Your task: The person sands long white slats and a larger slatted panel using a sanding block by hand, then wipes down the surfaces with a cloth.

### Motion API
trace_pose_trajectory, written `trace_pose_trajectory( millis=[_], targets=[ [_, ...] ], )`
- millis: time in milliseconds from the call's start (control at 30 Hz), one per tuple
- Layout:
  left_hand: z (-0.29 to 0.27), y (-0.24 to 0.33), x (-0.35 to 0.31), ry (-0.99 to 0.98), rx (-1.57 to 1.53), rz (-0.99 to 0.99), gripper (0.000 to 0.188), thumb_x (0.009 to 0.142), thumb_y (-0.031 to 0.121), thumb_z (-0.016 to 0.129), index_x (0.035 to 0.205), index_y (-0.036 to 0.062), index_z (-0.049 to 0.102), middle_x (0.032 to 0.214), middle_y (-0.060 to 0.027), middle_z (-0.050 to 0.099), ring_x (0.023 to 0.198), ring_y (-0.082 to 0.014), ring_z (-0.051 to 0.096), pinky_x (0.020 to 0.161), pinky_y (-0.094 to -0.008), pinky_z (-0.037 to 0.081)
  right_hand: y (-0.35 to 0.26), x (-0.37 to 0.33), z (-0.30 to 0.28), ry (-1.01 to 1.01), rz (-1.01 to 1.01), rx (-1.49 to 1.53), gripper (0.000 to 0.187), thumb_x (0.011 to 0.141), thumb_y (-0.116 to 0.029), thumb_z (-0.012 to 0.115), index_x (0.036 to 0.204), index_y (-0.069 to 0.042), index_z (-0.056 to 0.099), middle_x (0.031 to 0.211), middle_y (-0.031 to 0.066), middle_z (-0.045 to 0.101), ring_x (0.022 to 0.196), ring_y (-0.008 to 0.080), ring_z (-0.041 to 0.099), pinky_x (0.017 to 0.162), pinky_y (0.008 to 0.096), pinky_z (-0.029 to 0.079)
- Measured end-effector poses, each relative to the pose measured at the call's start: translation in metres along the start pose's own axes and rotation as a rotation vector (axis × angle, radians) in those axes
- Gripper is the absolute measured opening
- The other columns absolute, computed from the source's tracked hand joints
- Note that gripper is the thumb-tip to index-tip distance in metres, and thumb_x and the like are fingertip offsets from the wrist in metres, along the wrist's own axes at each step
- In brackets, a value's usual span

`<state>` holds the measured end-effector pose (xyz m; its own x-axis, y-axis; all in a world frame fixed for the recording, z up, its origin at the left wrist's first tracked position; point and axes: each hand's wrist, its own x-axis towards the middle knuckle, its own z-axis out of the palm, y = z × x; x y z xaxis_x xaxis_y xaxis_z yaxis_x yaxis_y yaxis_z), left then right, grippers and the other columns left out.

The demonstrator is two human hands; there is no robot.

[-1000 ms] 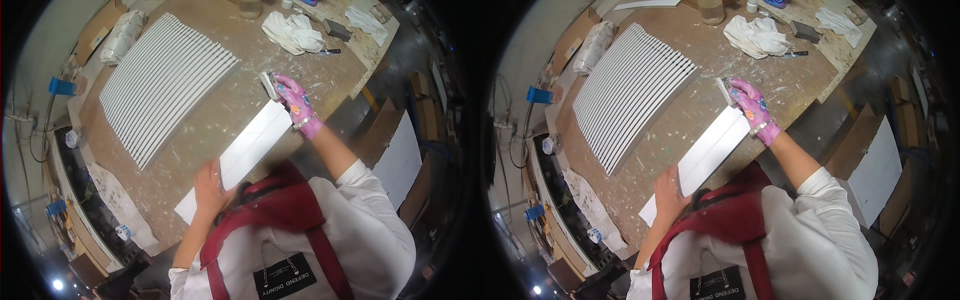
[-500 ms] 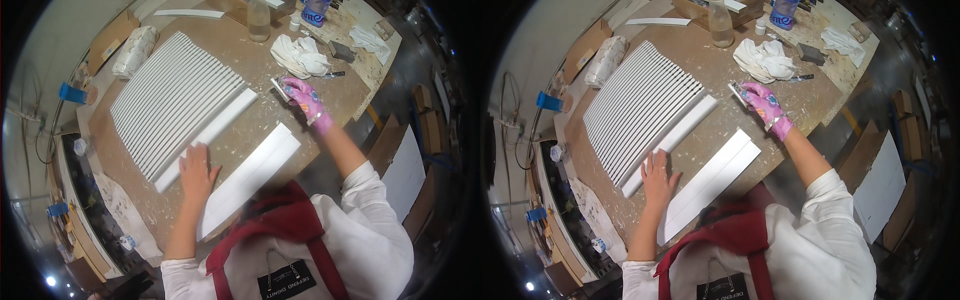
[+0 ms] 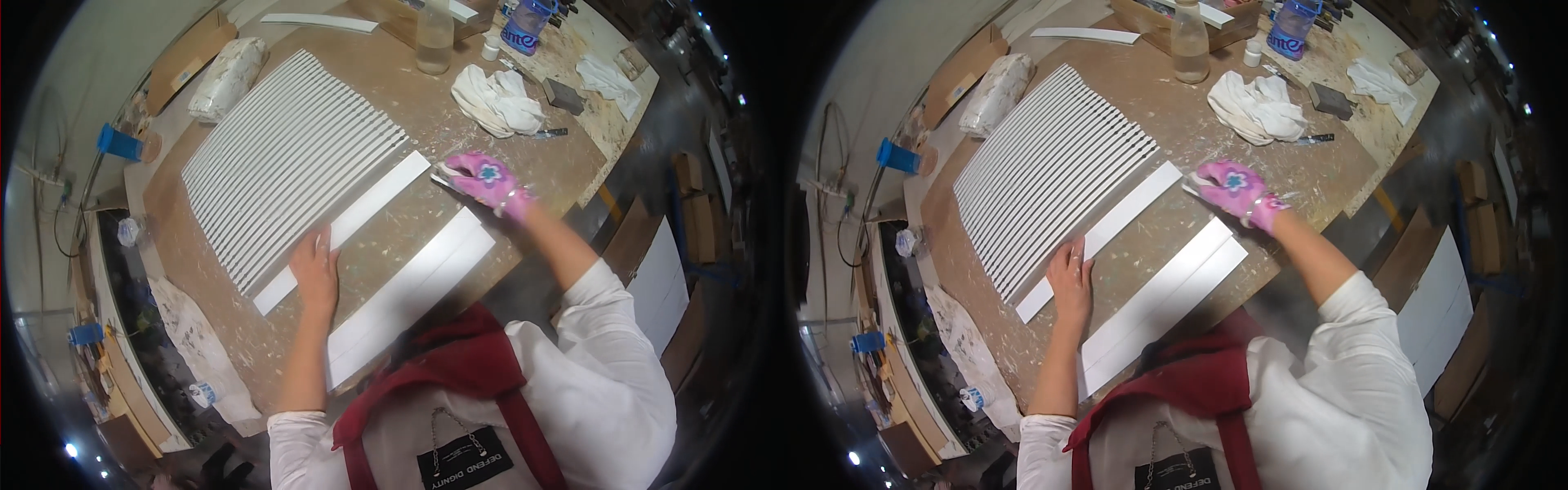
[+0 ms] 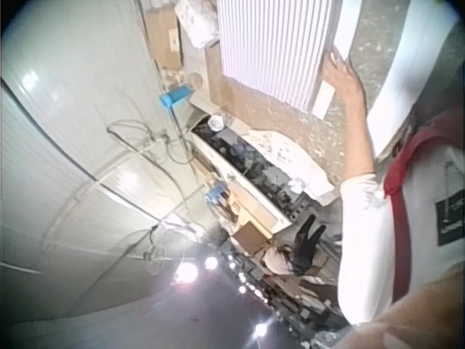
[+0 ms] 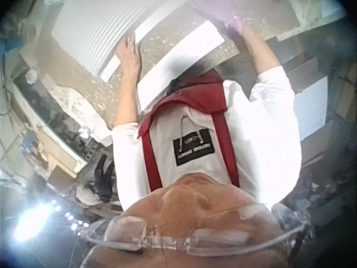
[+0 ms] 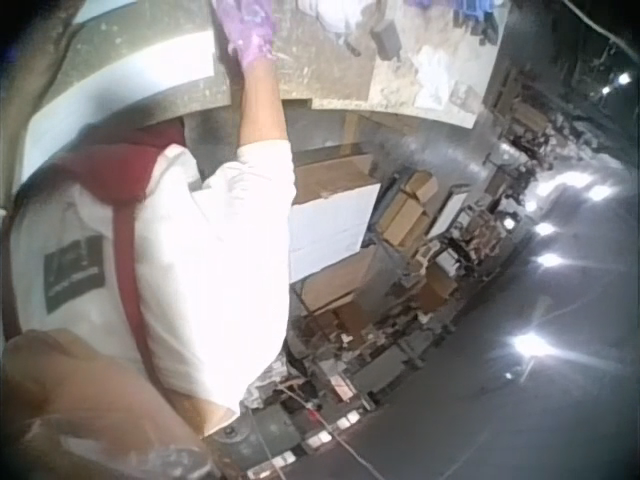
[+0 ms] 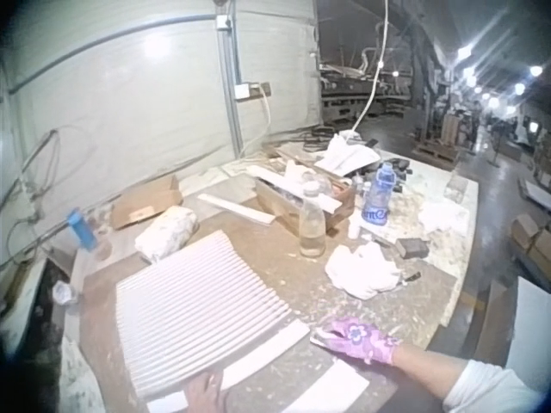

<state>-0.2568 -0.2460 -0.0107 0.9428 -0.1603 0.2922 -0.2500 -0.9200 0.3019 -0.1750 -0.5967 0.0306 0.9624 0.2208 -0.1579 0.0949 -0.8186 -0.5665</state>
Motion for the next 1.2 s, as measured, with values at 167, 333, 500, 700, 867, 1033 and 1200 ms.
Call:
trace_pose_trajectory(
  millis=[167, 333, 500, 700, 867, 1033, 1200],
  targets=[
    [-0.014, 0.0, -0.014, -0.034, -0.027, 0.016, 0.042, 0.084, 0.02, 0.064, 0.124, 0.0091, 0.058, 0.116, -0.012, 0.057, 0.107, -0.0317, 0.052, 0.091, -0.0425, 0.037, -0.022, -0.001, -0.025, 0.089, -0.18, 0.252, 0.035, 0.086, -0.025, 0.058, 0.114, -0.003, 0.061, 0.109, 0.0145, 0.064, 0.104, 0.0312, 0.059, 0.092, 0.0367, 0.044],
    [-0.017, 0.0, -0.043, -0.043, -0.062, -0.024, 0.041, 0.082, 0.02, 0.065, 0.121, 0.0111, 0.059, 0.119, -0.01, 0.056, 0.109, -0.0295, 0.051, 0.089, -0.0427, 0.038, -0.13, 0.029, 0.018, -0.134, -0.53, 0.121, 0.039, 0.087, -0.025, 0.058, 0.122, -0.007, 0.055, 0.11, 0.017, 0.06, 0.095, 0.0339, 0.059, 0.087, 0.0397, 0.047],
    [0.034, -0.022, -0.066, 0.285, 0.151, -0.003, 0.034, 0.089, 0.024, 0.054, 0.119, 0.0089, 0.055, 0.119, -0.0113, 0.054, 0.109, -0.0308, 0.052, 0.091, -0.0474, 0.04, -0.288, 0.025, 0.124, -0.238, -1.104, -0.152, 0.029, 0.083, -0.029, 0.058, 0.106, -0.011, 0.053, 0.104, 0.0138, 0.056, 0.097, 0.0317, 0.059, 0.078, 0.0421, 0.051],
    [0.001, -0.007, -0.052, -0.069, -0.858, -0.29, 0.034, 0.09, 0.022, 0.054, 0.121, 0.0082, 0.05, 0.122, -0.0172, 0.052, 0.115, -0.0327, 0.048, 0.097, -0.0397, 0.039, -0.376, 0.018, 0.227, -0.615, -1.348, -0.606, 0.023, 0.077, -0.029, 0.064, 0.097, -0.018, 0.069, 0.094, 0.0071, 0.067, 0.081, 0.0282, 0.066, 0.07, 0.0394, 0.053],
    [0.031, -0.016, -0.053, 0.24, -0.348, -0.152, 0.038, 0.088, 0.023, 0.059, 0.122, 0.0083, 0.05, 0.121, -0.0163, 0.052, 0.115, -0.0324, 0.048, 0.095, -0.0413, 0.04, -0.395, 0.044, 0.236, -0.413, -1.322, -0.577, 0.015, 0.077, -0.025, 0.065, 0.084, -0.013, 0.071, 0.077, 0.0058, 0.068, 0.073, 0.0244, 0.067, 0.062, 0.0365, 0.053],
    [-0.007, -0.007, -0.044, -0.077, 0.012, -0.12, 0.043, 0.079, 0.026, 0.069, 0.119, 0.0158, 0.055, 0.119, -0.0118, 0.054, 0.112, -0.0288, 0.051, 0.09, -0.0433, 0.041, -0.352, 0.068, 0.147, -0.493, -0.83, 0.109, 0.024, 0.084, -0.027, 0.061, 0.097, -0.007, 0.065, 0.077, 0.0097, 0.064, 0.074, 0.0263, 0.063, 0.066, 0.035, 0.051],
    [-0.007, -0.013, -0.047, -0.065, -0.093, -0.12, 0.046, 0.074, 0.025, 0.073, 0.118, 0.019, 0.06, 0.115, -0.0082, 0.055, 0.105, -0.027, 0.053, 0.087, -0.0434, 0.041, -0.203, 0.063, 0.018, 0.014, -0.623, 0.288, 0.041, 0.089, -0.029, 0.061, 0.122, -0.005, 0.057, 0.101, 0.0094, 0.062, 0.092, 0.0223, 0.059, 0.08, 0.0348, 0.049]
  ],
)
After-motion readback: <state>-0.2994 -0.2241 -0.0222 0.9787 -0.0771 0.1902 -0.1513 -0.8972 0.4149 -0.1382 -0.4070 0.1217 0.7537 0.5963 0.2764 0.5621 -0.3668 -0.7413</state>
